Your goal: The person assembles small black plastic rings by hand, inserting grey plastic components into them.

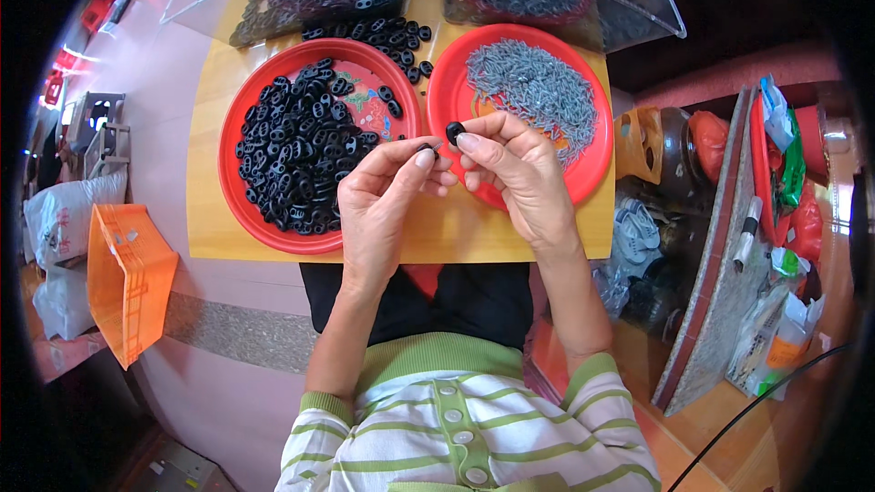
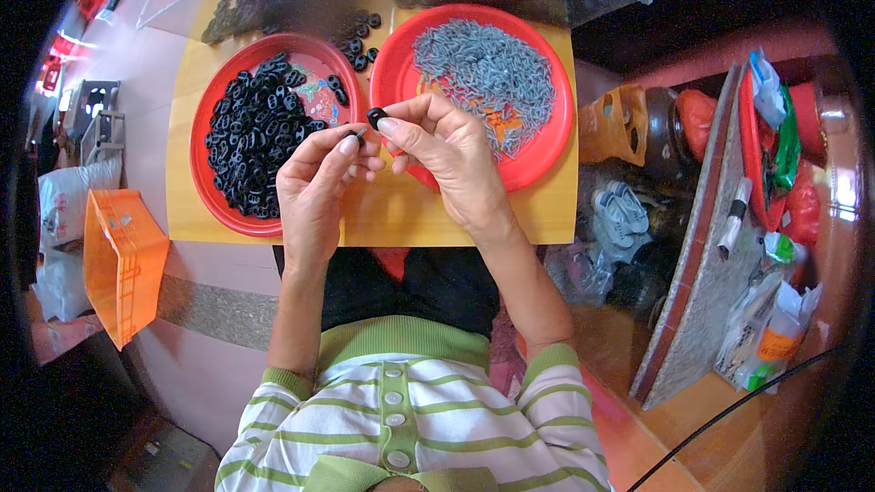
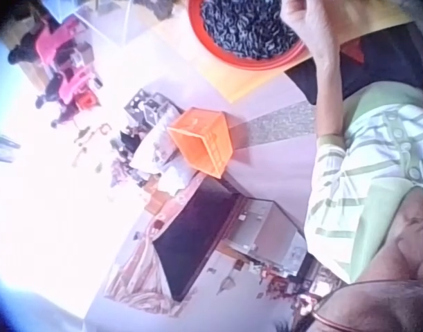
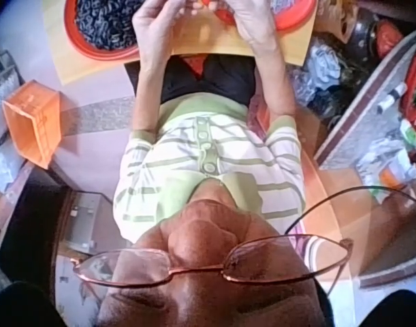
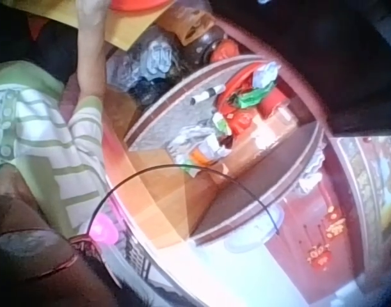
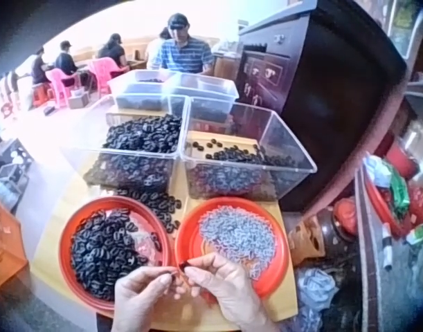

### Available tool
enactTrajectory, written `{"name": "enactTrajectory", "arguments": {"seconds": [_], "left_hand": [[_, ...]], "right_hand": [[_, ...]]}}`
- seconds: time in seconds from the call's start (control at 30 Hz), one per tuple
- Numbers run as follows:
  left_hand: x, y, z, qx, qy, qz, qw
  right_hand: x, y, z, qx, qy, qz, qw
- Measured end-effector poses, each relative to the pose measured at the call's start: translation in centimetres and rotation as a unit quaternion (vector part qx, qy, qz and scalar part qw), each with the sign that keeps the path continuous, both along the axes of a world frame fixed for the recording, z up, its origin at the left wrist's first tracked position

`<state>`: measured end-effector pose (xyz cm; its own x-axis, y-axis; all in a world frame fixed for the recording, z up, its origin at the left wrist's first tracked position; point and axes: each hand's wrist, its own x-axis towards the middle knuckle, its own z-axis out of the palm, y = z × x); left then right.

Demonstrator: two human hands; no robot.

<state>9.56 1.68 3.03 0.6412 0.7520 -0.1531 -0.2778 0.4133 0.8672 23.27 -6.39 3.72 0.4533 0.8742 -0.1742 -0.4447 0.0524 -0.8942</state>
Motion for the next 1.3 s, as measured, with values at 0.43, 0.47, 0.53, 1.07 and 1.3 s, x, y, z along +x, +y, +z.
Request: {"name": "enactTrajectory", "arguments": {"seconds": [0.43,0.47,0.53,1.07,1.3], "left_hand": [[-0.3,0.1,-0.1,0.105,0.045,0.0,0.993],[-0.3,0.1,-0.1,0.116,0.046,0.002,0.992],[-0.4,0.3,-0.2,0.13,0.053,0.0,0.99],[-0.7,0.2,0.0,0.124,0.037,-0.005,0.992],[-0.3,-0.2,0.0,0.08,0.022,-0.002,0.997]], "right_hand": [[-0.6,0.1,0.4,0.013,-0.022,0.023,0.999],[-0.7,0.1,0.4,0.013,-0.026,0.014,0.999],[-0.9,0.2,0.5,0.014,-0.039,0.008,0.999],[-2.2,-0.1,0.9,0.031,-0.223,-0.025,0.974],[-2.9,0.1,0.8,0.049,-0.259,-0.066,0.962]]}}
